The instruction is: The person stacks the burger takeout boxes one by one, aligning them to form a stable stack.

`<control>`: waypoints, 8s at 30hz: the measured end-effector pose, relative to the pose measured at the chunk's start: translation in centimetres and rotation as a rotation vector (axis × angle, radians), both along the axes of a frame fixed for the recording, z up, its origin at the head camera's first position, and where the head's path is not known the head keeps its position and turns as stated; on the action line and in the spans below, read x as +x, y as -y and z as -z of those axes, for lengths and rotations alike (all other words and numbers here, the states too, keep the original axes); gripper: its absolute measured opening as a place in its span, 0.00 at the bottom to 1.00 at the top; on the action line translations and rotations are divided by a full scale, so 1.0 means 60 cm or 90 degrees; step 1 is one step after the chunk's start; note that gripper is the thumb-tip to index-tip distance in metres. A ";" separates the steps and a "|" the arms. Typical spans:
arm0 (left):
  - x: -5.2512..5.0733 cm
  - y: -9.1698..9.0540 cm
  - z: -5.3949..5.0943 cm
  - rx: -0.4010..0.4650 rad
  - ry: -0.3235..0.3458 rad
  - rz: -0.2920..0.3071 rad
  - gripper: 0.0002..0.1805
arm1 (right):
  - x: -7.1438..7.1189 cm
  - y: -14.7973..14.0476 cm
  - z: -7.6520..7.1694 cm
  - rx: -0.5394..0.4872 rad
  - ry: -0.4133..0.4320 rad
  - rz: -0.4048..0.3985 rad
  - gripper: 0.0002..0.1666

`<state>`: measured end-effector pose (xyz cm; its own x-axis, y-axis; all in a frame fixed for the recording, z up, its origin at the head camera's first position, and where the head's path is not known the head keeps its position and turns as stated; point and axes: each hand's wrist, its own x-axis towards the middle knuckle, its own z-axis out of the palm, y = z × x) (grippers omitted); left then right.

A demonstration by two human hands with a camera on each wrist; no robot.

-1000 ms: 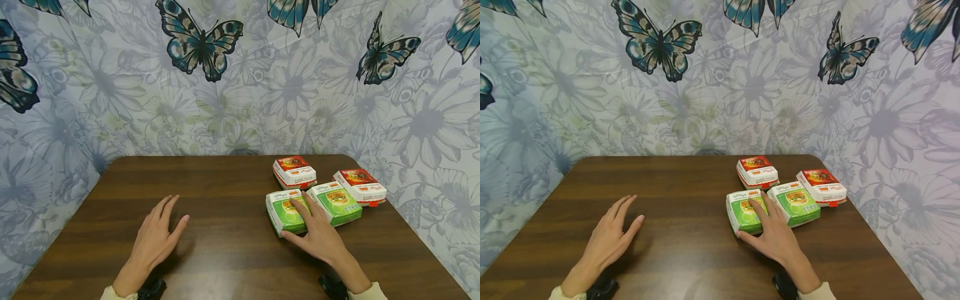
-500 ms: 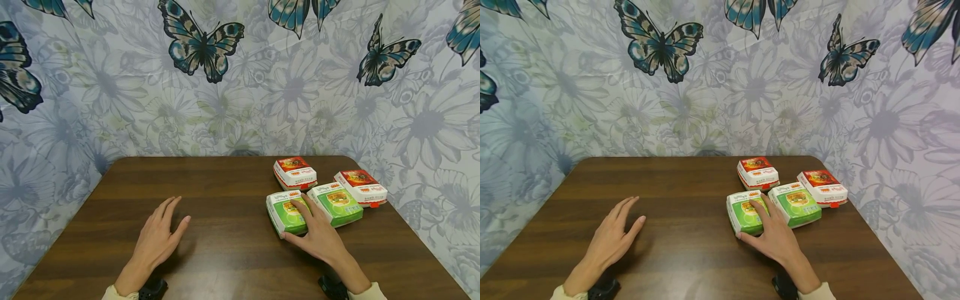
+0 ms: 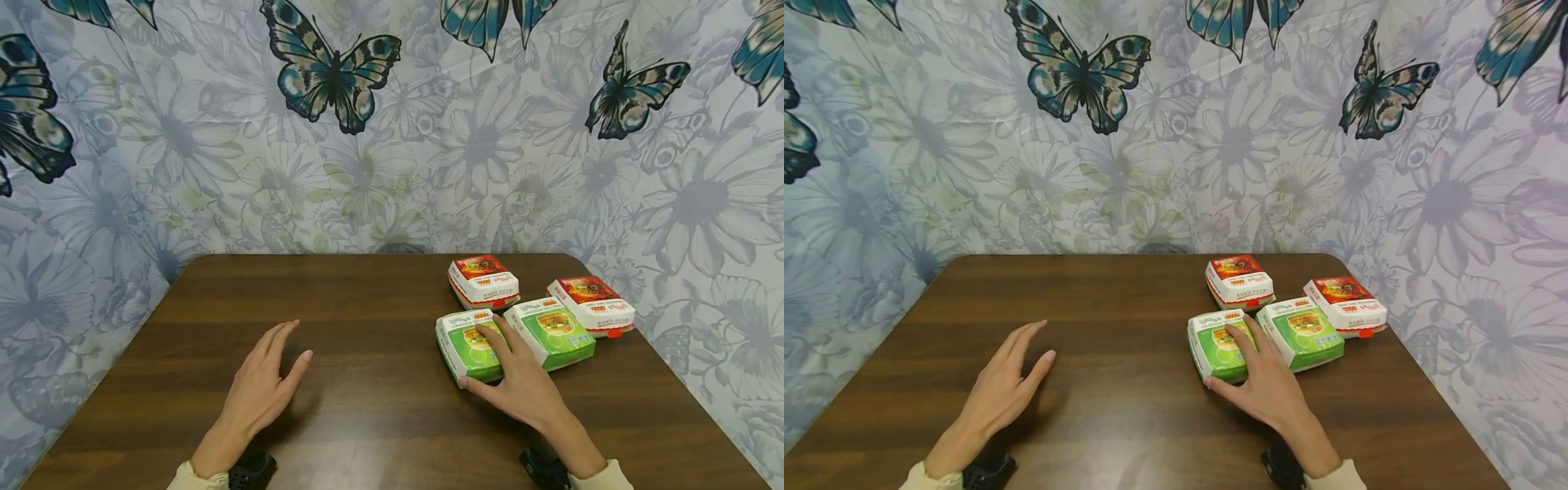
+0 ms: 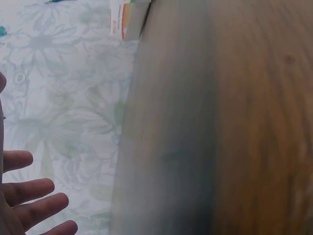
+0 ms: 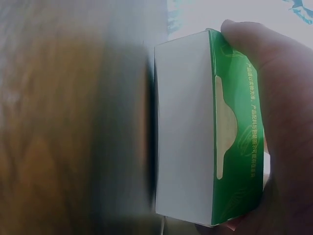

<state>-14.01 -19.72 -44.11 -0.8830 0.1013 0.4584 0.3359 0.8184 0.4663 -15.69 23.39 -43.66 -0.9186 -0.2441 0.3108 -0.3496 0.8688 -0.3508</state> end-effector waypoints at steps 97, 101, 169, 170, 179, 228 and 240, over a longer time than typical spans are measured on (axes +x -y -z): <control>0.004 -0.027 0.008 0.165 -0.073 0.185 0.36 | 0.019 0.016 -0.014 -0.060 -0.114 -0.104 0.57; 0.005 -0.029 0.008 0.165 -0.077 0.194 0.36 | 0.020 0.018 -0.015 -0.061 -0.120 -0.112 0.57; 0.014 -0.064 0.024 0.184 -0.008 0.282 0.33 | 0.039 0.038 -0.018 -0.068 -0.130 -0.248 0.61; 0.015 -0.064 0.024 0.184 -0.007 0.282 0.33 | 0.040 0.038 -0.017 -0.067 -0.128 -0.248 0.61; 0.020 -0.072 0.026 0.192 -0.003 0.294 0.33 | 0.043 0.039 -0.013 -0.065 -0.104 -0.248 0.61; 0.031 -0.098 0.030 0.204 0.055 0.315 0.31 | 0.049 0.048 -0.011 -0.045 -0.061 -0.281 0.59; 0.032 -0.104 0.032 0.211 0.054 0.335 0.33 | 0.050 0.052 -0.008 -0.050 -0.057 -0.309 0.58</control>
